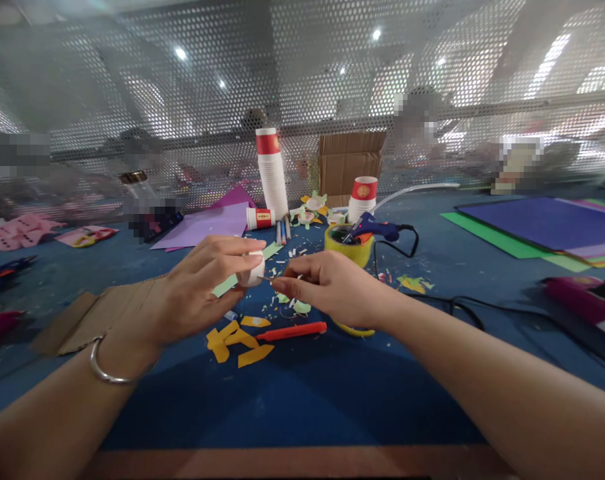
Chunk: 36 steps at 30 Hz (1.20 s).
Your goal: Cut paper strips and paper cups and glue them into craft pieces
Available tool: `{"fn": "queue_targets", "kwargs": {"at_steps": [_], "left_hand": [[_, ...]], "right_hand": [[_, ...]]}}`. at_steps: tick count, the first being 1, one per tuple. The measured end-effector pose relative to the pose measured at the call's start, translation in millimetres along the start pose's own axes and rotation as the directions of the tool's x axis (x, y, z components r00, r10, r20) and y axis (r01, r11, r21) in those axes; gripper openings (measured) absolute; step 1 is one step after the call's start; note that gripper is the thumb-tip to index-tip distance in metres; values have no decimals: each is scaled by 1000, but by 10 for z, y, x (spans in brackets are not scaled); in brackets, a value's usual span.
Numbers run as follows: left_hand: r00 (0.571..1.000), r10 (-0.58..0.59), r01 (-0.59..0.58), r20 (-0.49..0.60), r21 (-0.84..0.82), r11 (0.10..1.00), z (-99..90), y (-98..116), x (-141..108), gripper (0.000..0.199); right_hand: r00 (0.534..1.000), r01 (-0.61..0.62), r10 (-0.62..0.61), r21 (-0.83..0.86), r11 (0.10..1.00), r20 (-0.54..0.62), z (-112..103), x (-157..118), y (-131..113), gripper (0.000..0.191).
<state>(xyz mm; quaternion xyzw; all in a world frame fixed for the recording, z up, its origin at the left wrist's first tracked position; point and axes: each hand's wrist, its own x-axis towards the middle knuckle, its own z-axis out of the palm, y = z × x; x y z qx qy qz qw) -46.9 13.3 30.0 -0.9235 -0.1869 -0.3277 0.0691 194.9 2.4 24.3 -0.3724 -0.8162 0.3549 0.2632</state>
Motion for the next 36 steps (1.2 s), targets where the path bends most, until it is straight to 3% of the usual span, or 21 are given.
{"fn": "queue_targets", "kwargs": {"at_steps": [2, 4, 6, 8, 11, 20, 24, 27, 30, 33, 36], "left_hand": [[998, -58, 58, -3, -13, 998, 14, 4, -2, 42], [968, -250, 251, 30, -140, 958, 56, 4, -7, 40], [872, -459, 489, 171, -365, 792, 107, 0, -8, 39], [758, -541, 643, 363, -554, 529, 146, 1, 1, 37], [675, -550, 695, 492, -673, 252, 164, 16, 27, 34], [538, -592, 672, 599, -730, -128, 157, 1, 45, 14], [509, -597, 690, 620, -709, -147, 188, 5, 44, 16], [532, -545, 721, 648, -684, -109, 220, 78, 47, 23], [560, -536, 754, 632, -657, 14, 227, 192, 61, 28], [553, -573, 808, 605, -557, 193, 197, 281, 84, 33], [542, -584, 832, 604, -485, 270, 167, 306, 99, 31]], "right_hand": [[1000, -11, 10, -28, 1000, -22, 4, 1, 13, 50], [998, -37, 33, -65, 997, -58, 7, 3, 28, 49], [995, -70, 61, -117, 991, -84, 7, 6, 40, 47], [993, -94, 80, -164, 982, -87, 5, 11, 46, 46], [991, -119, 107, -177, 977, -79, 0, 17, 43, 46], [981, -127, 82, -259, 957, -177, 6, -12, 33, 39], [973, -80, 45, -147, 986, -227, 41, 5, 32, 35], [976, -49, 35, -60, 997, -216, 95, 23, 42, 31], [983, -31, 22, -49, 998, -183, 137, 26, 53, 25], [986, -23, 14, -49, 999, -165, 151, 21, 55, 22], [989, -19, 16, -19, 1000, -146, 149, 17, 52, 22]]}}
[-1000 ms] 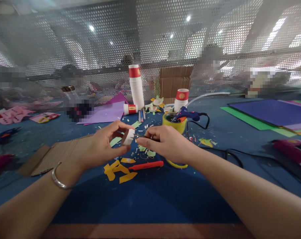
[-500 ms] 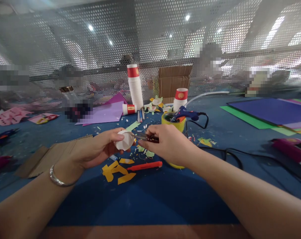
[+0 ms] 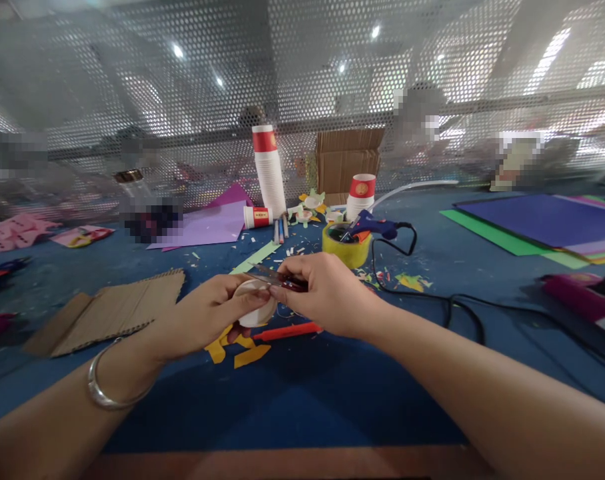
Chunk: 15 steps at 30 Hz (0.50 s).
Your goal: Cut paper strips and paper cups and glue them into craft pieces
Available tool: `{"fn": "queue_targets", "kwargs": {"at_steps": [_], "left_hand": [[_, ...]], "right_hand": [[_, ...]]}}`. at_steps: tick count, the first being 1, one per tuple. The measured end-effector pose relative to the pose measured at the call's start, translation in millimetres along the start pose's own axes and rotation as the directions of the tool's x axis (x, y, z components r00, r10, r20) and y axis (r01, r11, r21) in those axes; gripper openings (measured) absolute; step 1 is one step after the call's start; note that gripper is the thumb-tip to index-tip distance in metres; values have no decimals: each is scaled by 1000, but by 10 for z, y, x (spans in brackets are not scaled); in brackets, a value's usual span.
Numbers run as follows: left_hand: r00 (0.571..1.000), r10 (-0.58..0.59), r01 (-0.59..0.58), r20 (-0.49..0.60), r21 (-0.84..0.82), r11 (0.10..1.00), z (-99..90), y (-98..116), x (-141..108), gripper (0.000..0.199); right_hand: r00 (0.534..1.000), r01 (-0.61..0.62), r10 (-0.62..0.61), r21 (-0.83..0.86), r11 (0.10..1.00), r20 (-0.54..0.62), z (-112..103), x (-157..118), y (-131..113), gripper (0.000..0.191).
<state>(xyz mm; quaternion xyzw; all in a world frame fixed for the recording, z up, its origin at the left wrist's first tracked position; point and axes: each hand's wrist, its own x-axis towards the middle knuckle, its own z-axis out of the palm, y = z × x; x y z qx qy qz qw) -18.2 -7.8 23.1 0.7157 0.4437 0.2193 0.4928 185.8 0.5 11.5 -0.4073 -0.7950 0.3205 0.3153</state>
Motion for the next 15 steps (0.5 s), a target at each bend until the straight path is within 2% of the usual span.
{"fn": "queue_targets", "kwargs": {"at_steps": [5, 15], "left_hand": [[1000, -9, 9, 19, -9, 1000, -20, -16, 8, 25], [991, 51, -46, 121, -43, 998, -63, -8, -28, 33]], "right_hand": [[999, -27, 24, 91, 995, 33, -10, -4, -11, 19], [988, -69, 30, 269, 961, 149, -71, -12, -24, 22]]}}
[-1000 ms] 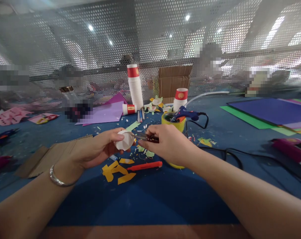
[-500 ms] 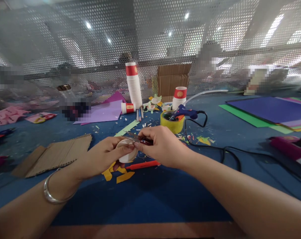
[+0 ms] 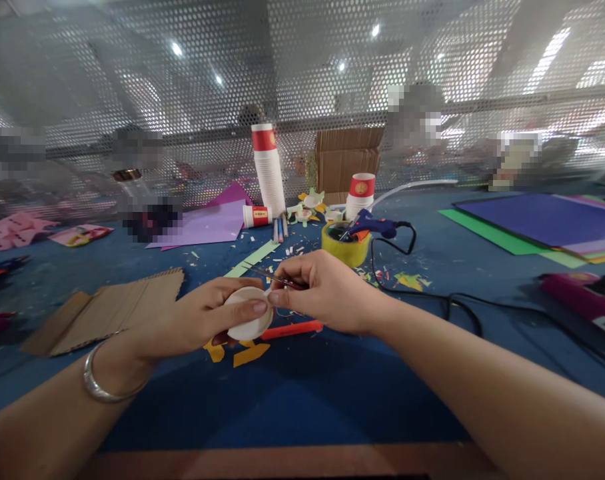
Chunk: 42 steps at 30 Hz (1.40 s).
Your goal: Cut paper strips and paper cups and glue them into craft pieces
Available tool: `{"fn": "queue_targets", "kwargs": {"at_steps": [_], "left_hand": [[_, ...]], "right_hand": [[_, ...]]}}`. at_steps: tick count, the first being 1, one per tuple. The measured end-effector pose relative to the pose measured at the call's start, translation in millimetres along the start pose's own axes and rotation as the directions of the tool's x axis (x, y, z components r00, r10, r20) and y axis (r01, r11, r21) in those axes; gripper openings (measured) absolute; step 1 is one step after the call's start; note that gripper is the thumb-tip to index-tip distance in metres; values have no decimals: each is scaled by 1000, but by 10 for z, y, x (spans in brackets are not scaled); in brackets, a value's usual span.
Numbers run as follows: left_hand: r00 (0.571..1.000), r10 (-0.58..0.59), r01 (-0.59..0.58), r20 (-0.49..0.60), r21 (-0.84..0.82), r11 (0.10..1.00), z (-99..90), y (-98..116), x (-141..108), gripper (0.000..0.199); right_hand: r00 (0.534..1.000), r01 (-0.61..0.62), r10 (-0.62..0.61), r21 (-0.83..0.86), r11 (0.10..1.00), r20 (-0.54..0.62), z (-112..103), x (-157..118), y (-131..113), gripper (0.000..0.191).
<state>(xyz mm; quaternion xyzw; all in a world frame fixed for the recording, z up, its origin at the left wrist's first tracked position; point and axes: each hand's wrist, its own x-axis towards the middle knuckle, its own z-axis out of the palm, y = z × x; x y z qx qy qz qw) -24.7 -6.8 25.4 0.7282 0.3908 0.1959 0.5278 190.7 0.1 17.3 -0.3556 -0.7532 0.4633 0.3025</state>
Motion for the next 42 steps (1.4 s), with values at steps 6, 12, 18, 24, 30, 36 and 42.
{"fn": "queue_targets", "kwargs": {"at_steps": [6, 12, 18, 24, 30, 36, 42], "left_hand": [[989, 146, -147, 18, 165, 975, -31, 8, 35, 33], [977, 178, -171, -118, 65, 983, -40, -7, 67, 29], [938, 251, -229, -238, 116, 967, -73, -40, 72, 27], [921, 282, -268, -268, 89, 959, -34, -54, 77, 21], [922, 260, -243, -286, 93, 966, 21, -75, 76, 22], [918, 274, -270, -288, 52, 961, 62, -65, 35, 14], [916, 282, -277, -285, 59, 959, 77, -15, -9, 10]], "right_hand": [[1000, -27, 27, 108, 994, 1, -29, 17, -14, 33], [983, 74, -81, -51, 996, -164, -31, 34, 36, 40], [975, 119, -151, -191, 974, -163, -8, 1, 84, 40], [969, 116, -177, -310, 943, -174, 9, -20, 44, 40], [965, 130, -205, -385, 914, -161, 44, -48, 31, 38], [944, 177, -280, -451, 875, -172, 81, -79, 16, 36], [917, 244, -366, -501, 830, -160, 97, -108, -41, 35]]}}
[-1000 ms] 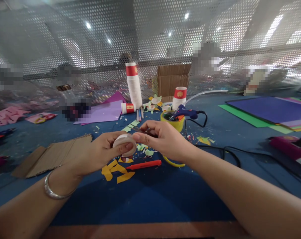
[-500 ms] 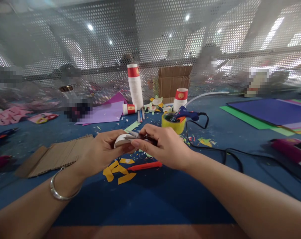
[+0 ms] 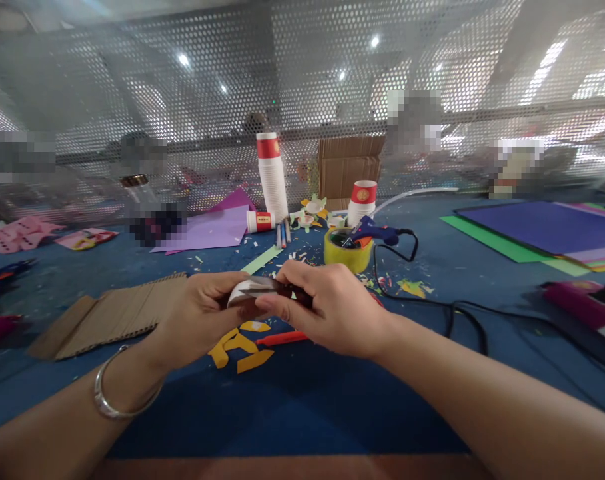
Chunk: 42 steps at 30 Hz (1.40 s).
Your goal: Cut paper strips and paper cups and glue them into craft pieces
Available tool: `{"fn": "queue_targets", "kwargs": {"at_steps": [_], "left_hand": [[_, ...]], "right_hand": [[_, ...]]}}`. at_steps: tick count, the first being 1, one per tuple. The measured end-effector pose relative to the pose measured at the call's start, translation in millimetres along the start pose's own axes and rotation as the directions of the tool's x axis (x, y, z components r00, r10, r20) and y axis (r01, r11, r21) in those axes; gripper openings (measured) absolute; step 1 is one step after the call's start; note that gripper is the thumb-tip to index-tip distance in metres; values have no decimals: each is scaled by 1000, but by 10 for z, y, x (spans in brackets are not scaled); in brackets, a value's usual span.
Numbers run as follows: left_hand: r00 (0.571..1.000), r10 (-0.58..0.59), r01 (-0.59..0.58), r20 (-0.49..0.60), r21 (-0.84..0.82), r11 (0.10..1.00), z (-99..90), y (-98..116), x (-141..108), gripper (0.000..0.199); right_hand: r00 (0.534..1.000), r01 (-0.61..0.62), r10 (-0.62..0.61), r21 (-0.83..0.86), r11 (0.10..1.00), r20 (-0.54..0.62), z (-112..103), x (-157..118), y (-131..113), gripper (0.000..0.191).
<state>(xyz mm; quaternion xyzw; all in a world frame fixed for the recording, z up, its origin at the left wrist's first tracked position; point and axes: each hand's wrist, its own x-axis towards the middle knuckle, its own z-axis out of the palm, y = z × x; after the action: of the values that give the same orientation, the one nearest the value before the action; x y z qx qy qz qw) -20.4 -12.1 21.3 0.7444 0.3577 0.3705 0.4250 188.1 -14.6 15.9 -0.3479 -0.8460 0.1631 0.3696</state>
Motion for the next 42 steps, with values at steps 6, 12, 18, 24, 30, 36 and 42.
{"fn": "queue_targets", "kwargs": {"at_steps": [6, 12, 18, 24, 30, 36, 42], "left_hand": [[1000, -15, 15, 3, 60, 998, -17, 6, -6, 13], [998, -42, 44, 37, -48, 998, -1, 34, 22, 15], [996, -63, 69, 69, -96, 993, -6, 29, 37, 21], [994, -70, 73, 87, -38, 997, -52, -29, 54, 20], [985, -153, 159, 76, -75, 984, -89, -41, 72, 20], [982, -180, 186, 57, -141, 972, -88, -18, 100, 24], [989, -146, 151, 38, -213, 965, -72, -49, 95, 34]], "right_hand": [[998, 53, -53, -12, 999, -14, -3, 14, 1, 34], [998, 61, -61, -39, 997, -7, 0, 13, 27, 36], [999, 52, -52, -46, 998, 13, -4, 16, 52, 37], [999, 7, -4, -57, 998, 44, -6, 9, 48, 39], [990, -136, 137, 35, 990, -35, -16, 41, 74, 39], [958, -274, 284, 167, 947, -39, -25, 126, 190, 45], [937, -340, 334, 489, 803, 102, 58, 108, 214, 46]]}}
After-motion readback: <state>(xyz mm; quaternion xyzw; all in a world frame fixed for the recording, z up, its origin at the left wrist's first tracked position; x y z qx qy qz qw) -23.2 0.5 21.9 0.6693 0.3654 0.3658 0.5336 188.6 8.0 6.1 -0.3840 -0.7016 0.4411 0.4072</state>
